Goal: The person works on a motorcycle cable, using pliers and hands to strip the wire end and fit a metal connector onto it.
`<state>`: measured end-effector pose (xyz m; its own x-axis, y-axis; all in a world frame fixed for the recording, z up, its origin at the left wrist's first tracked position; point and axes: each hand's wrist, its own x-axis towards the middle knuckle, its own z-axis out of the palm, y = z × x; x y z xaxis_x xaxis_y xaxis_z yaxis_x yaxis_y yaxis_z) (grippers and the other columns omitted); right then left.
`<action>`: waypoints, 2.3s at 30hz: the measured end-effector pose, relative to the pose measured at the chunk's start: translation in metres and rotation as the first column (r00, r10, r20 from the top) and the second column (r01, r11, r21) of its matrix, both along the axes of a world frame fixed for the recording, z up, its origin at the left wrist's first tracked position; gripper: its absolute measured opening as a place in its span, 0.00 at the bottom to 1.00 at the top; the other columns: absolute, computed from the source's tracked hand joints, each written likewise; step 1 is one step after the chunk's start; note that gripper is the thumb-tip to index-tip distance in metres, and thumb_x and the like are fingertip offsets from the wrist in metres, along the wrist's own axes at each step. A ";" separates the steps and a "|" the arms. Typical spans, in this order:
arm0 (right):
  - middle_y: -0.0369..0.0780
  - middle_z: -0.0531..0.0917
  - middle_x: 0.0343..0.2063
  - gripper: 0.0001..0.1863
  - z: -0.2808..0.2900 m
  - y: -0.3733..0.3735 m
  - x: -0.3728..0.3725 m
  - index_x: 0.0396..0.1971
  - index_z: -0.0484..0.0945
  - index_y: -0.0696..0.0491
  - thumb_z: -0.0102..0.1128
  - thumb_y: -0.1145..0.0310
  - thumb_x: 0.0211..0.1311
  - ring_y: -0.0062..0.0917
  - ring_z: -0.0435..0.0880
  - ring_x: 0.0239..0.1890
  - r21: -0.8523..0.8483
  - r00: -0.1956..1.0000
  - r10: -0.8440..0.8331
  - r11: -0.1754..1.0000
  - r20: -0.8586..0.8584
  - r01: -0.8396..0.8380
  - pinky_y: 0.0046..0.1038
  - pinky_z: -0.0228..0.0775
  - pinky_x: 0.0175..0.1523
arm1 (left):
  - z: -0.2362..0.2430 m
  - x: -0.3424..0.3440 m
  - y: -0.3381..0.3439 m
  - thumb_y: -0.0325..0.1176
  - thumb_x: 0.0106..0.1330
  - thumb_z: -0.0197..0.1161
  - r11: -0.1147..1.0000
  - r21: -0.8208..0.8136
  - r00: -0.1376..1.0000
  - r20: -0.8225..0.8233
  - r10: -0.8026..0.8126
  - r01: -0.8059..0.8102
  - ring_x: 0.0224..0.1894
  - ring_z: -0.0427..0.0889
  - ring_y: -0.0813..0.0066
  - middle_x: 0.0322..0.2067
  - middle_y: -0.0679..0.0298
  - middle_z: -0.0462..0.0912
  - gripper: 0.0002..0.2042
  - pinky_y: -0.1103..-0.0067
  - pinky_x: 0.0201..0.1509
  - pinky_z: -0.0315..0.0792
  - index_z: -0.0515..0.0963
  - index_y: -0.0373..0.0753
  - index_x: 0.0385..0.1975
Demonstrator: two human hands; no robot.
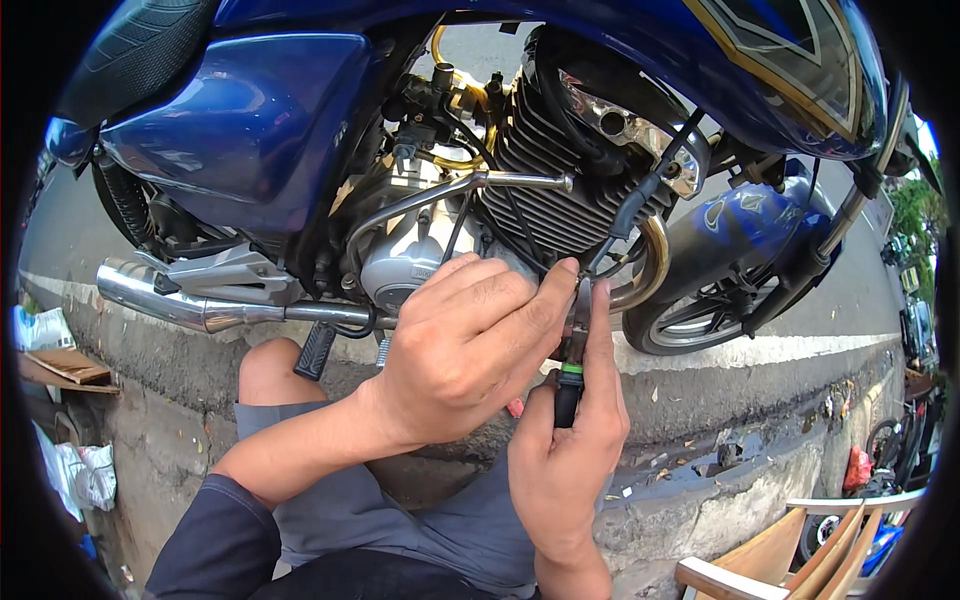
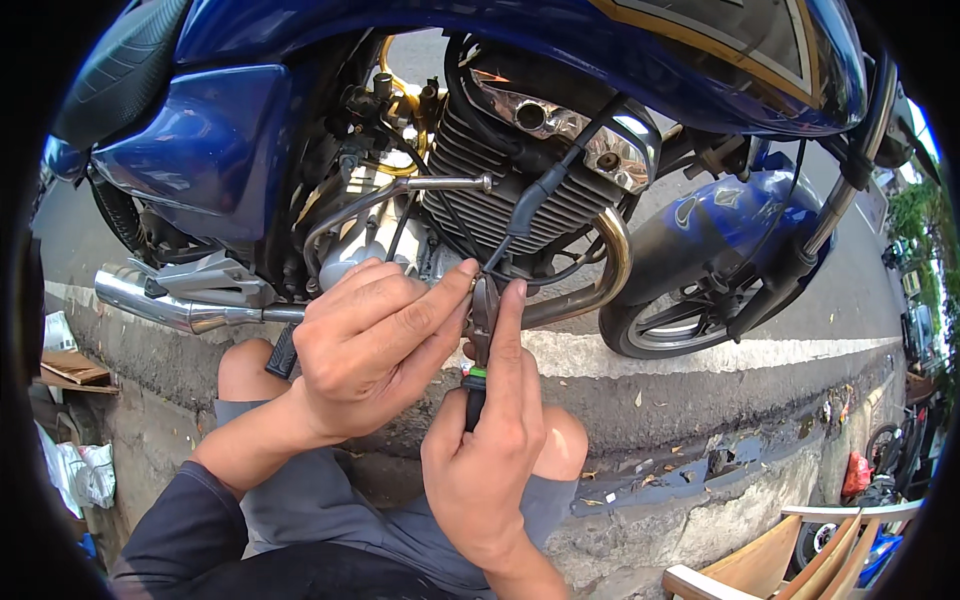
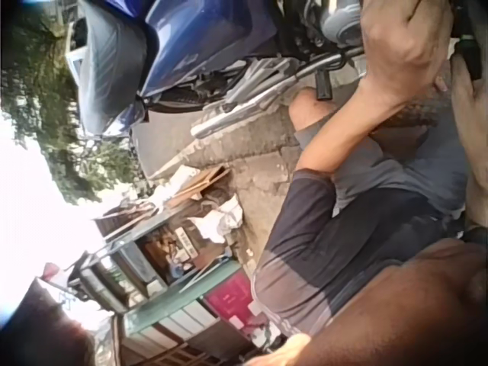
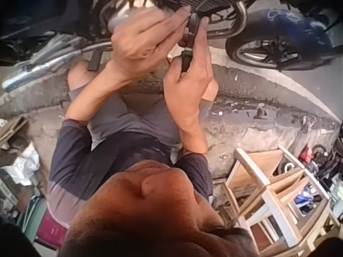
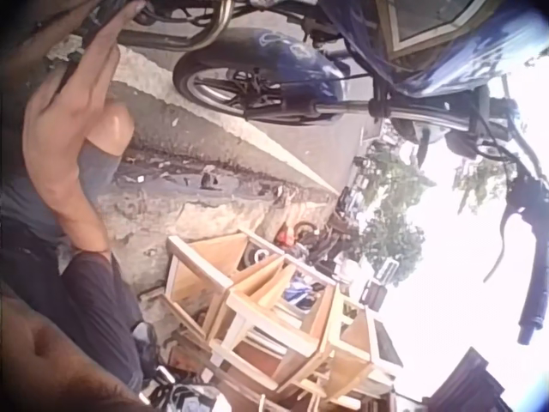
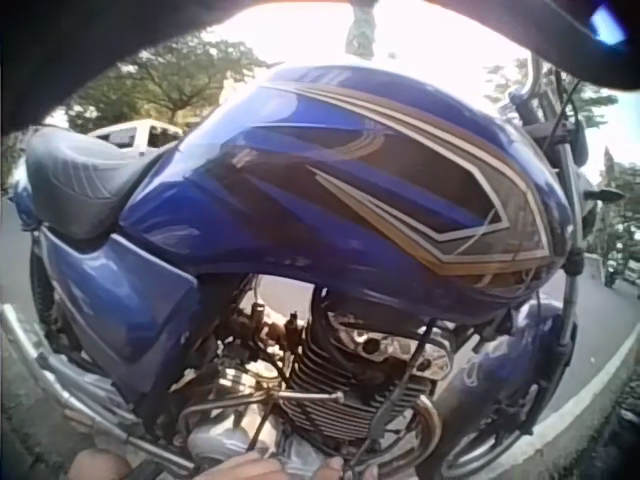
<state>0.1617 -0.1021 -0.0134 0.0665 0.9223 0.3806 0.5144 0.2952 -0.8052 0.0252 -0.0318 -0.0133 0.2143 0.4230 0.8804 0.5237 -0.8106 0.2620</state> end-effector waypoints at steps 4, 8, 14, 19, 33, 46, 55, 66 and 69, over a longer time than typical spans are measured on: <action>0.59 0.82 0.56 0.47 -0.004 -0.002 -0.003 0.82 0.57 0.64 0.50 0.89 0.58 0.51 0.85 0.55 -0.061 1.000 -0.009 0.998 -0.027 0.007 0.44 0.76 0.61 | -0.002 0.000 0.002 0.15 0.56 0.77 1.000 0.013 1.000 -0.024 -0.008 0.008 0.21 0.73 0.71 0.24 0.65 0.78 0.21 0.73 0.27 0.66 0.88 0.27 0.52; 0.61 0.80 0.61 0.47 -0.009 -0.002 -0.005 0.83 0.56 0.64 0.49 0.89 0.59 0.53 0.83 0.60 -0.052 1.000 -0.019 0.998 -0.024 0.017 0.45 0.75 0.65 | -0.001 0.000 0.002 0.15 0.55 0.77 0.999 0.033 0.999 -0.038 -0.021 0.023 0.21 0.73 0.70 0.24 0.65 0.77 0.21 0.73 0.27 0.66 0.88 0.27 0.52; 0.61 0.78 0.62 0.47 -0.015 0.005 -0.008 0.83 0.55 0.62 0.49 0.89 0.60 0.55 0.83 0.60 0.147 0.996 -0.069 0.987 0.053 0.061 0.45 0.74 0.66 | -0.005 0.000 0.004 0.14 0.56 0.76 0.999 0.025 0.999 -0.023 -0.044 0.044 0.21 0.74 0.69 0.23 0.64 0.78 0.21 0.72 0.28 0.67 0.88 0.27 0.52; 0.58 0.79 0.55 0.47 -0.018 0.000 -0.010 0.84 0.55 0.61 0.50 0.89 0.61 0.53 0.82 0.53 0.096 0.997 -0.077 0.993 0.014 0.075 0.46 0.74 0.62 | -0.009 0.001 0.002 0.19 0.58 0.76 0.998 -0.021 0.998 -0.001 -0.067 0.067 0.28 0.80 0.66 0.27 0.62 0.79 0.22 0.71 0.33 0.72 0.86 0.25 0.55; 0.51 0.74 0.48 0.49 -0.020 0.000 -0.012 0.85 0.55 0.58 0.53 0.89 0.59 0.44 0.78 0.46 0.038 0.988 -0.155 0.987 0.020 0.154 0.41 0.73 0.54 | -0.007 0.007 0.003 0.15 0.55 0.76 0.999 -0.006 0.997 -0.059 -0.040 0.040 0.24 0.76 0.68 0.25 0.63 0.78 0.22 0.72 0.31 0.71 0.88 0.26 0.52; 0.47 0.78 0.44 0.45 -0.037 0.013 -0.018 0.81 0.66 0.57 0.54 0.90 0.59 0.40 0.81 0.44 0.165 0.960 -0.278 0.946 -0.035 0.280 0.37 0.76 0.52 | -0.007 0.005 0.007 0.14 0.55 0.76 0.997 0.024 0.994 -0.089 -0.065 0.068 0.23 0.76 0.67 0.25 0.62 0.78 0.22 0.71 0.30 0.71 0.88 0.25 0.52; 0.44 0.73 0.40 0.51 -0.059 0.022 -0.017 0.81 0.69 0.54 0.55 0.90 0.49 0.37 0.78 0.41 0.296 0.934 -0.352 0.887 -0.067 0.355 0.37 0.74 0.46 | 0.004 0.002 -0.002 0.16 0.60 0.74 0.980 -0.177 0.988 -0.100 -0.114 0.095 0.26 0.83 0.66 0.27 0.58 0.83 0.17 0.73 0.32 0.75 0.89 0.26 0.51; 0.44 0.74 0.40 0.53 -0.018 0.004 0.027 0.82 0.69 0.43 0.60 0.88 0.50 0.40 0.79 0.40 0.183 0.967 -0.210 0.966 0.145 0.183 0.38 0.75 0.46 | 0.053 0.000 0.042 0.35 0.75 0.74 0.313 -0.765 0.826 0.504 -0.254 0.563 0.32 0.87 0.85 0.29 0.64 0.91 0.11 0.84 0.39 0.81 0.91 0.31 0.42; 0.43 0.75 0.41 0.53 -0.015 -0.001 0.035 0.82 0.70 0.39 0.62 0.87 0.51 0.39 0.79 0.41 0.133 0.929 -0.253 0.965 0.269 0.225 0.39 0.75 0.46 | 0.058 0.008 0.039 0.34 0.75 0.74 0.161 -0.764 0.779 0.599 -0.183 0.625 0.32 0.87 0.85 0.27 0.65 0.90 0.11 0.84 0.38 0.81 0.89 0.29 0.41</action>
